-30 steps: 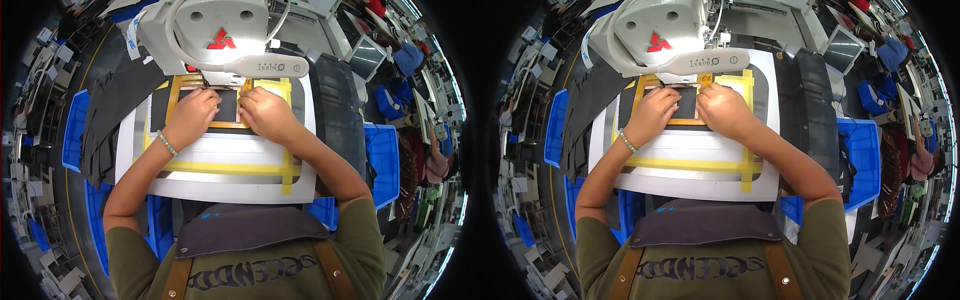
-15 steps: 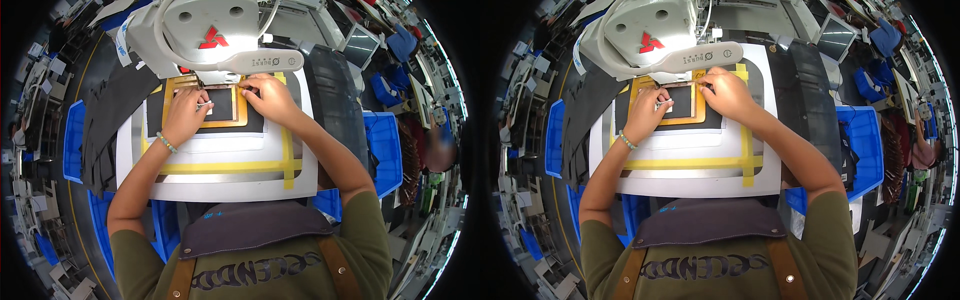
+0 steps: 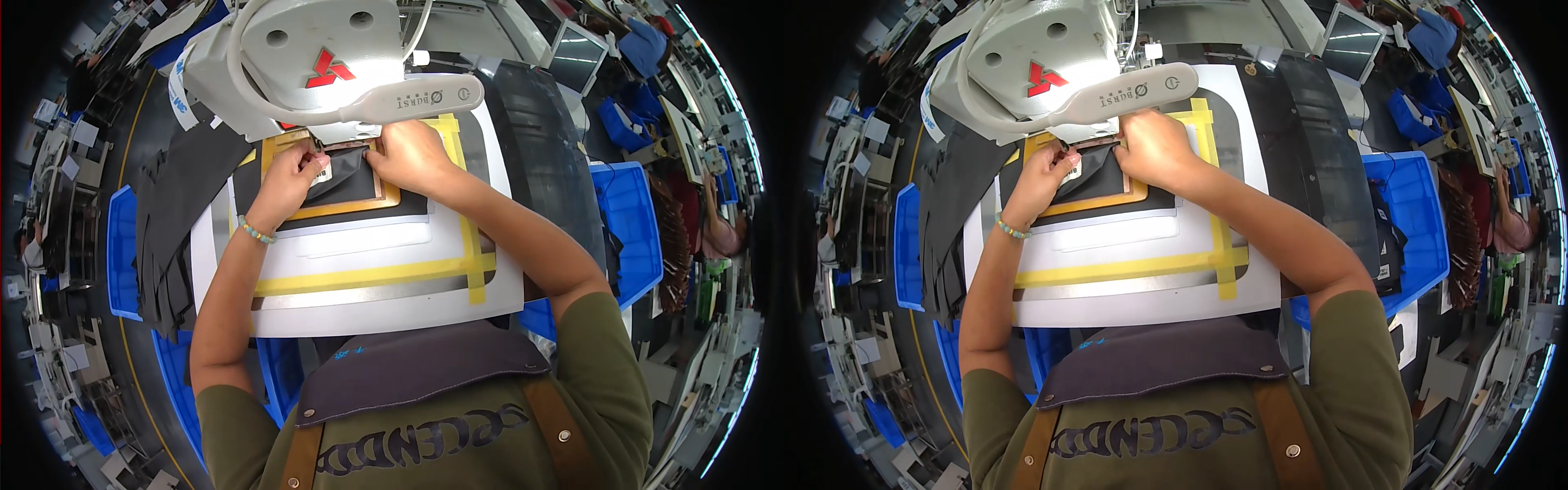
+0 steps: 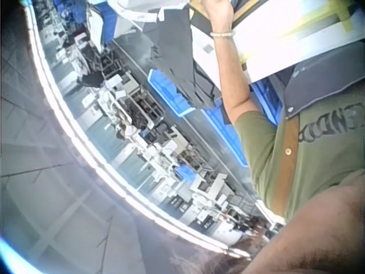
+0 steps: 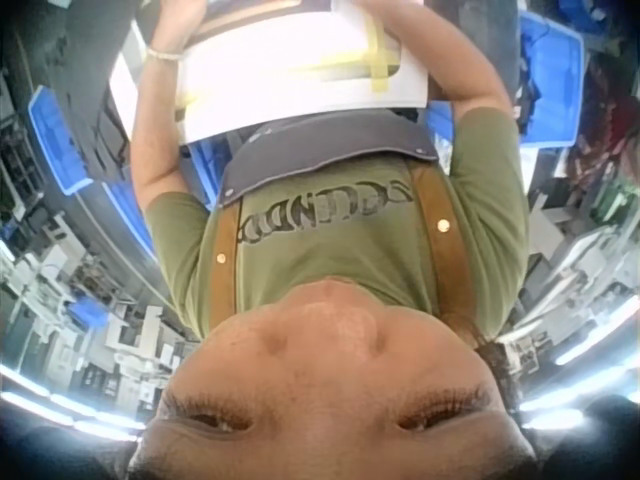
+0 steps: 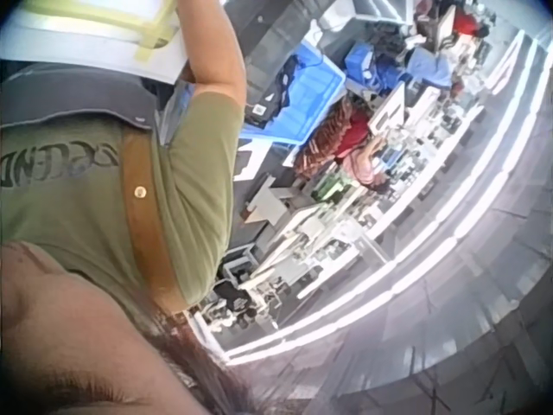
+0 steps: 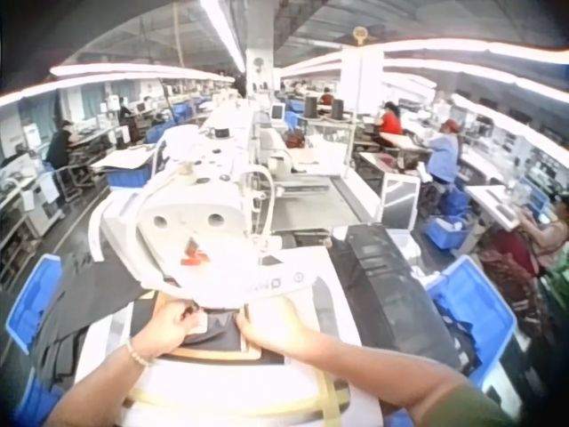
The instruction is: The person uses an industrial sewing machine to attach white rectangular labels to black fabric pieces. They repeatedly pick up a fabric piece, place it under the machine's presser foot, sew the label, and then move the finished piece into a blue bin.
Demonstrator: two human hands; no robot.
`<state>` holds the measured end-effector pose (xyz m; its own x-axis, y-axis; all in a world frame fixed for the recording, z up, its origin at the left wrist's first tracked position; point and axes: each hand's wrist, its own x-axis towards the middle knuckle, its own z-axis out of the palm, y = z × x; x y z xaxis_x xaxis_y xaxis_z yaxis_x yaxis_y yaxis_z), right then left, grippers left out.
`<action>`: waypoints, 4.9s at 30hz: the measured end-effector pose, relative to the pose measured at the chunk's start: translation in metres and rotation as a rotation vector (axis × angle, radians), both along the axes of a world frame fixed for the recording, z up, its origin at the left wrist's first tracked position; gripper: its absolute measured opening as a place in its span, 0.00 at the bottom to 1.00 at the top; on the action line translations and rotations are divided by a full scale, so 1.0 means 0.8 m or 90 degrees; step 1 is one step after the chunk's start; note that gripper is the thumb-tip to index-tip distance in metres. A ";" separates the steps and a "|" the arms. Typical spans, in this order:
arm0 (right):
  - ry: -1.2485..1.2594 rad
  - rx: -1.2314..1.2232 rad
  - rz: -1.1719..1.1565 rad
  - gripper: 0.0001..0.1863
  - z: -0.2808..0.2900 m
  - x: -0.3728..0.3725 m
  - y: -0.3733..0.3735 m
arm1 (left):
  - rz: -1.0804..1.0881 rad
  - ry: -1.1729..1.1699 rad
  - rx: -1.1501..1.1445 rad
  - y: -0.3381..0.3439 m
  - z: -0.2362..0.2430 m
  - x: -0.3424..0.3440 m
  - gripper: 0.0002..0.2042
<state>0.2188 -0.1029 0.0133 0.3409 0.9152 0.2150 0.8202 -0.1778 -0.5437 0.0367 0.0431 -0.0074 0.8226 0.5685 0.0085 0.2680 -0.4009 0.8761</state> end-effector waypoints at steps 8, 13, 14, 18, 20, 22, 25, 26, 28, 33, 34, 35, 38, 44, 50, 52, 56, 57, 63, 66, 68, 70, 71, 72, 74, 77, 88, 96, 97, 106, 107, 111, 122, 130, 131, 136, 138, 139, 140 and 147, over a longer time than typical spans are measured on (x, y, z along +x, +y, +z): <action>-0.078 0.047 -0.036 0.09 -0.022 -0.004 0.013 | -0.006 0.018 0.048 -0.006 0.011 -0.001 0.10; -0.124 0.021 -0.001 0.09 -0.034 -0.003 0.026 | 0.008 0.048 0.070 -0.008 0.005 -0.006 0.09; -0.118 0.016 0.020 0.09 -0.033 -0.001 0.027 | -0.011 0.005 0.171 -0.012 0.005 -0.007 0.10; -0.118 0.005 0.082 0.09 -0.021 0.004 0.025 | -0.063 -0.053 0.337 -0.037 0.015 -0.009 0.18; -0.130 0.009 0.095 0.09 -0.020 0.006 0.023 | -0.113 -0.039 0.331 -0.034 0.010 -0.008 0.22; -0.141 0.017 0.105 0.10 -0.021 0.009 0.020 | -0.130 -0.046 0.374 -0.035 0.010 -0.008 0.22; -0.093 -0.021 0.071 0.09 -0.007 0.014 0.016 | -0.156 -0.022 0.419 -0.036 0.013 -0.013 0.23; -0.048 -0.044 0.057 0.09 0.007 0.014 0.007 | -0.161 -0.007 0.430 -0.037 0.015 -0.014 0.23; -0.035 -0.039 0.041 0.10 0.010 0.021 -0.001 | -0.154 0.013 0.432 -0.042 0.017 -0.014 0.23; 0.011 -0.011 0.036 0.10 0.012 0.030 -0.022 | -0.146 0.018 0.479 -0.046 0.014 -0.011 0.22; 0.018 0.002 0.042 0.10 0.008 0.030 -0.023 | -0.151 0.025 0.481 -0.047 0.015 -0.010 0.22; 0.024 0.015 0.047 0.10 0.004 0.030 -0.025 | -0.155 0.031 0.483 -0.048 0.016 -0.009 0.22; 0.011 0.057 0.095 0.10 -0.007 0.021 -0.020 | -0.156 0.030 0.516 -0.045 0.017 -0.013 0.23; -0.058 0.099 0.127 0.09 -0.009 0.006 -0.018 | -0.153 0.026 0.542 -0.046 0.018 -0.012 0.22; -0.007 0.066 0.065 0.09 -0.010 0.008 -0.017 | -0.022 0.003 0.475 -0.057 0.015 -0.010 0.16; 0.041 0.055 0.047 0.10 -0.009 0.012 -0.017 | 0.026 -0.010 0.492 -0.058 0.015 -0.017 0.14; 0.061 0.030 0.021 0.11 -0.007 0.013 -0.020 | 0.017 -0.002 0.523 -0.046 0.019 -0.022 0.11; 0.054 0.019 0.019 0.12 -0.007 0.011 -0.019 | 0.028 0.003 0.529 -0.044 0.017 -0.021 0.10; -0.006 0.041 0.008 0.16 -0.010 -0.007 -0.013 | 0.052 -0.022 0.248 -0.010 0.003 -0.016 0.04; -0.016 0.049 -0.022 0.16 -0.012 -0.017 0.003 | 0.081 -0.043 0.037 0.007 -0.002 -0.016 0.05; -0.030 0.036 -0.018 0.15 -0.006 -0.021 0.007 | 0.086 -0.075 0.023 0.013 -0.012 -0.015 0.05; -0.025 0.017 -0.021 0.14 -0.001 -0.021 0.009 | 0.086 -0.090 0.015 0.014 -0.015 -0.012 0.05; -0.011 0.007 -0.025 0.13 0.000 -0.021 0.010 | 0.086 -0.087 0.016 0.014 -0.015 -0.012 0.05; 0.003 -0.006 -0.029 0.12 0.001 -0.021 0.010 | 0.086 -0.084 0.015 0.013 -0.016 -0.012 0.05; 0.001 -0.034 -0.035 0.11 0.006 -0.024 0.013 | 0.077 -0.040 0.061 0.016 -0.018 -0.016 0.04; -0.024 -0.034 -0.027 0.10 0.003 -0.024 0.018 | 0.067 -0.036 0.117 0.011 -0.017 -0.019 0.03; 0.022 -0.073 -0.067 0.08 -0.004 -0.030 0.026 | -0.086 -0.083 0.543 -0.026 0.003 -0.016 0.15; 0.112 -0.034 -0.123 0.08 -0.001 -0.037 0.018 | 0.009 -0.092 0.488 -0.050 -0.003 0.002 0.20; 0.107 -0.021 -0.120 0.08 -0.003 -0.037 0.019 | 0.019 -0.083 0.493 -0.049 -0.005 0.002 0.19; 0.112 0.000 -0.137 0.05 -0.006 -0.035 0.022 | 0.010 -0.124 0.453 -0.046 -0.005 -0.001 0.18; 0.112 0.001 -0.139 0.04 -0.004 -0.035 0.022 | 0.004 -0.111 0.442 -0.047 -0.001 -0.002 0.19; 0.128 0.013 -0.153 0.04 -0.005 -0.035 0.022 | -0.005 -0.088 0.422 -0.047 0.002 -0.005 0.20; 0.127 0.026 -0.153 0.04 -0.006 -0.039 0.021 | -0.011 -0.127 0.394 -0.036 -0.008 -0.006 0.18; 0.141 0.057 -0.132 0.07 -0.009 -0.035 0.014 | -0.013 -0.116 0.378 -0.035 -0.009 -0.004 0.15; 0.140 0.046 -0.125 0.07 -0.011 -0.034 0.015 | -0.013 -0.117 0.384 -0.034 -0.010 -0.004 0.15; 0.150 0.018 -0.120 0.07 -0.011 -0.034 0.018 | -0.004 -0.113 0.368 -0.031 -0.014 -0.005 0.15; 0.151 0.014 -0.120 0.06 -0.013 -0.033 0.020 | -0.004 -0.102 0.362 -0.031 -0.013 -0.006 0.15; 0.157 0.017 -0.120 0.06 -0.013 -0.033 0.020 | 0.002 -0.109 0.350 -0.030 -0.013 -0.005 0.15; 0.162 0.021 -0.121 0.06 -0.013 -0.032 0.020 | 0.007 -0.115 0.338 -0.030 -0.015 -0.004 0.15; 0.220 -0.002 -0.115 0.08 -0.004 -0.030 0.019 | 0.001 -0.132 0.337 -0.034 -0.009 -0.005 0.14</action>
